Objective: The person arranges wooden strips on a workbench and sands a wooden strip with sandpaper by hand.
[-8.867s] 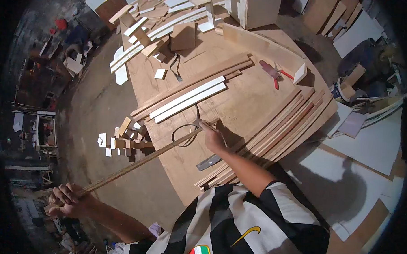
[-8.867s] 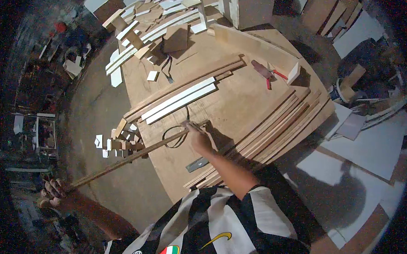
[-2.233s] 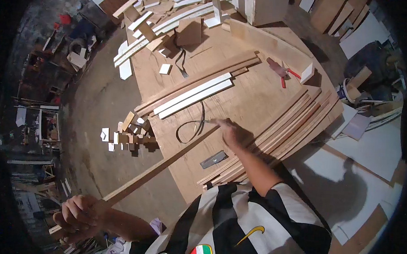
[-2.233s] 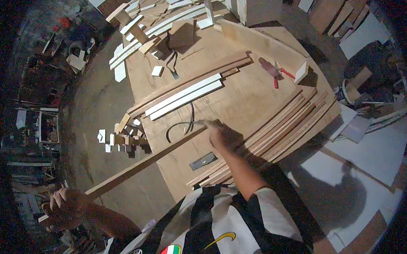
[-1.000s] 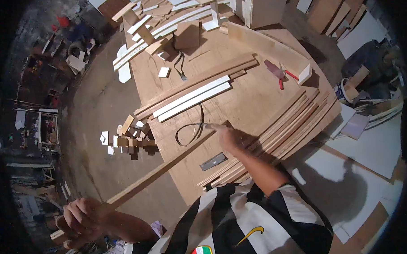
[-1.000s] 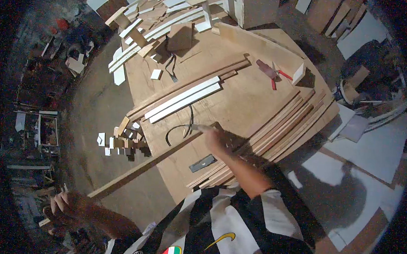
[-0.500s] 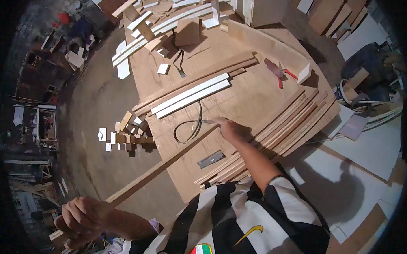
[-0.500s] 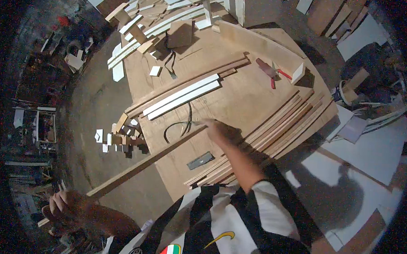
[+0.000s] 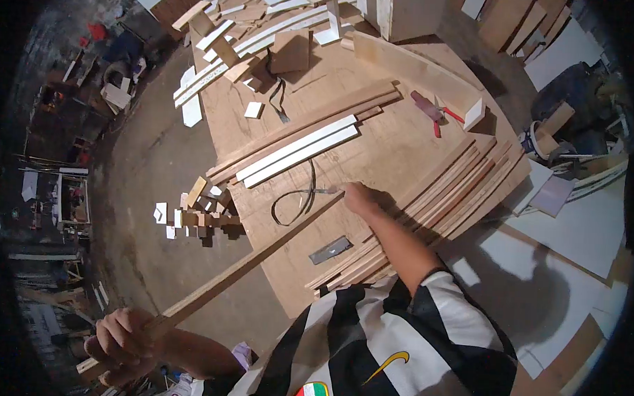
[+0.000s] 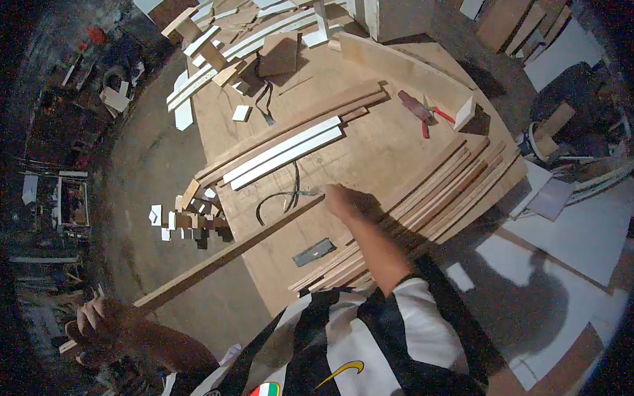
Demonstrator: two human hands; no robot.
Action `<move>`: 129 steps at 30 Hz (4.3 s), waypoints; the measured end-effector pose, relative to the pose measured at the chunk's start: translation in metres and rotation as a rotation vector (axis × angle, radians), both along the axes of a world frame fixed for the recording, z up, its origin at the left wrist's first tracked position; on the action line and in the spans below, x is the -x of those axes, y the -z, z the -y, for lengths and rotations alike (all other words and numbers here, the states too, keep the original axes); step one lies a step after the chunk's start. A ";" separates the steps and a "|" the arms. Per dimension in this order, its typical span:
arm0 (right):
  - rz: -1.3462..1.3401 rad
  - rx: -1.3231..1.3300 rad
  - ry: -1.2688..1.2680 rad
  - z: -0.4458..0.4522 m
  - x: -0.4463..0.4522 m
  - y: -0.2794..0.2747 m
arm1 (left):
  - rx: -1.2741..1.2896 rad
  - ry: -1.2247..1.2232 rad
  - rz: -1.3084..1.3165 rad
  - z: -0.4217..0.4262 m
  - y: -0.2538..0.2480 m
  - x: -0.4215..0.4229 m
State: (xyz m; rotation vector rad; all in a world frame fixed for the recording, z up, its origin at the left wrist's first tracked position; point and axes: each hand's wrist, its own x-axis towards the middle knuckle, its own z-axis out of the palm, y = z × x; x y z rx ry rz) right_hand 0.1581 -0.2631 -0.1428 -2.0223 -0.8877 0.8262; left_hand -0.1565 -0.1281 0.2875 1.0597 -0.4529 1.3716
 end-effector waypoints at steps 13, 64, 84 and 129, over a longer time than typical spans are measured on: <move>0.143 0.195 -0.179 -0.004 -0.014 -0.011 | -0.060 0.088 -0.008 -0.012 0.007 0.015; 0.086 0.097 0.037 0.003 0.008 0.006 | -0.118 0.234 0.085 0.005 0.011 0.011; -0.215 -0.177 0.081 0.018 0.060 -0.134 | -0.095 0.122 0.041 0.000 0.008 0.011; 0.284 -0.691 -0.037 0.003 0.111 -0.124 | -0.056 -0.152 -0.072 -0.004 0.012 0.015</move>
